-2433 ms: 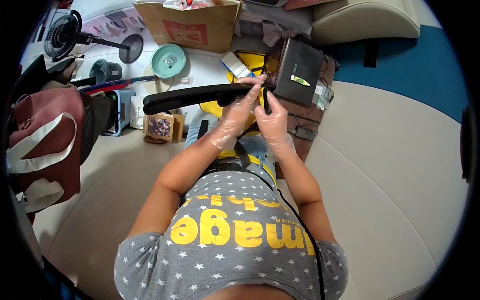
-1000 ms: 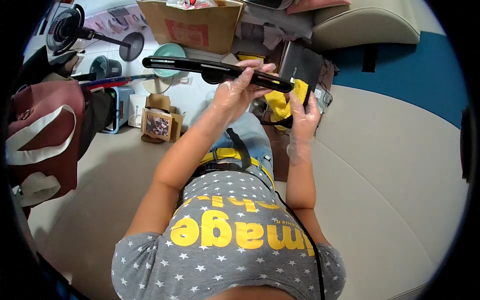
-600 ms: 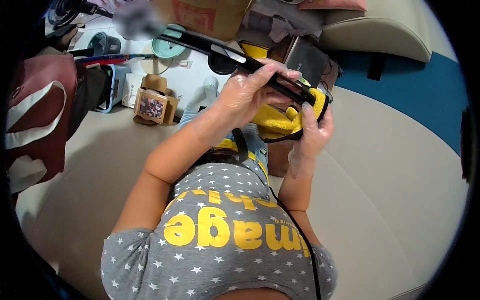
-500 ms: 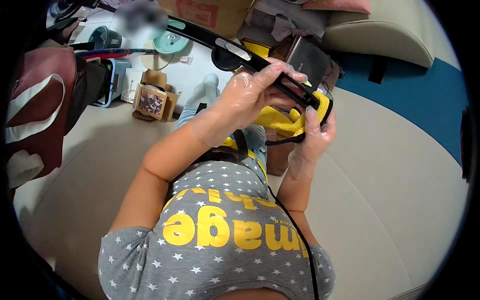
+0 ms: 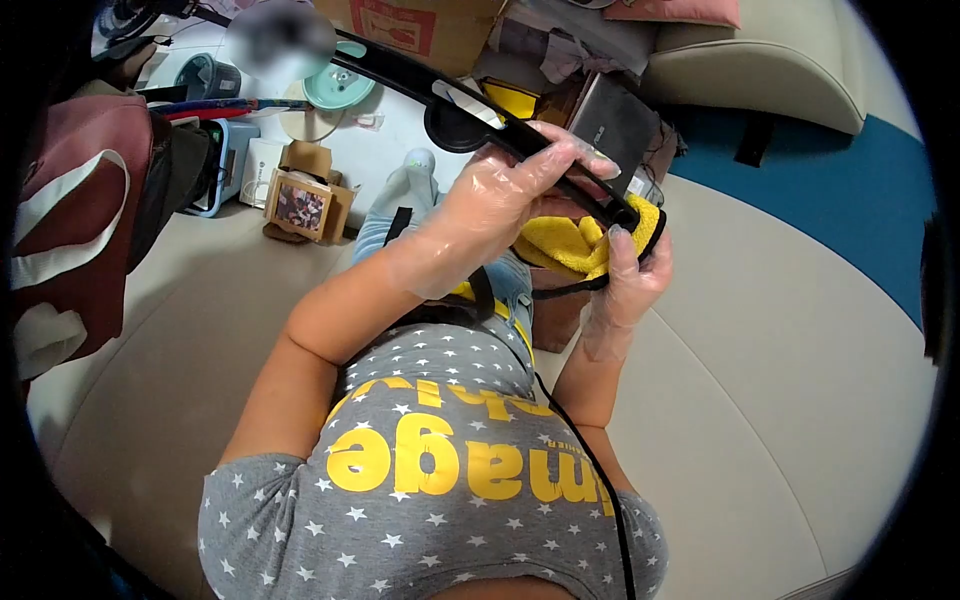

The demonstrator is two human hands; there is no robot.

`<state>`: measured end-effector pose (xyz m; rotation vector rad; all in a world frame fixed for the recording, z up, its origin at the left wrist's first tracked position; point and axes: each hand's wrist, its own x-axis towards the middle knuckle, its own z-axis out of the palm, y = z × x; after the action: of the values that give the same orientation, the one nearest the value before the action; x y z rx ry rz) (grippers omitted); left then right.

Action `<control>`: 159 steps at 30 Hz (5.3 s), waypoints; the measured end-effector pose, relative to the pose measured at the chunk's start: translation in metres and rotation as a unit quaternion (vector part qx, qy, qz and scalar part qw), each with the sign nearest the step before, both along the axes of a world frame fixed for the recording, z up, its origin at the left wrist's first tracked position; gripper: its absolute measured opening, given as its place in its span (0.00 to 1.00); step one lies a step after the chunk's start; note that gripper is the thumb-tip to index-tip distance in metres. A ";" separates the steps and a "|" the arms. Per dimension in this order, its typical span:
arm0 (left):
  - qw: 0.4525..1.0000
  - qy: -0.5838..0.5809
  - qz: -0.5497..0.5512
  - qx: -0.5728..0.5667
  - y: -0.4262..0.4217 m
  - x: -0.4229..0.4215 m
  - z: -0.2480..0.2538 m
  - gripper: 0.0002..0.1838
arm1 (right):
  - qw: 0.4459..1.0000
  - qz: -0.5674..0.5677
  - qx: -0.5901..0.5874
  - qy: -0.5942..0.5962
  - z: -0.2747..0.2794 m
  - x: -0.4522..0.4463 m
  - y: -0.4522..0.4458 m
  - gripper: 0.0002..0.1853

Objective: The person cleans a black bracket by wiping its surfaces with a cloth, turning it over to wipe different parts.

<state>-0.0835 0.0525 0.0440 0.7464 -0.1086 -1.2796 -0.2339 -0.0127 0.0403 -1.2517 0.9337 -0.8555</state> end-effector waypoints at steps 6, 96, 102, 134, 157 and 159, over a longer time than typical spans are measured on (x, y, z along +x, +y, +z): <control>1.000 0.000 -0.005 0.001 0.004 0.001 -0.004 0.12 | 1.000 0.002 0.000 0.005 -0.005 -0.001 0.001 0.19; 0.987 -0.038 0.147 -0.051 0.011 -0.007 -0.037 0.13 | 0.876 0.077 -0.422 0.221 -0.006 0.010 0.001 0.11; 0.980 -0.099 0.168 -0.045 0.012 -0.015 -0.036 0.09 | 0.735 0.130 -0.579 0.328 0.004 0.025 0.000 0.06; 0.904 -0.265 -0.213 0.258 -0.035 0.077 -0.056 0.21 | 0.676 0.342 -0.580 0.299 -0.041 0.035 -0.035 0.09; 0.929 0.307 -0.137 0.155 -0.033 0.048 -0.068 0.18 | 0.742 0.337 -0.536 0.221 -0.031 0.051 -0.029 0.12; 0.945 0.270 -0.111 0.147 -0.034 0.045 -0.067 0.18 | 0.728 0.356 -0.528 0.255 -0.022 0.051 -0.031 0.13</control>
<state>-0.0386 0.0184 -0.0233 0.6196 0.4661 -1.6994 -0.1829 -0.0432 0.0178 -2.7150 0.1837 -0.3466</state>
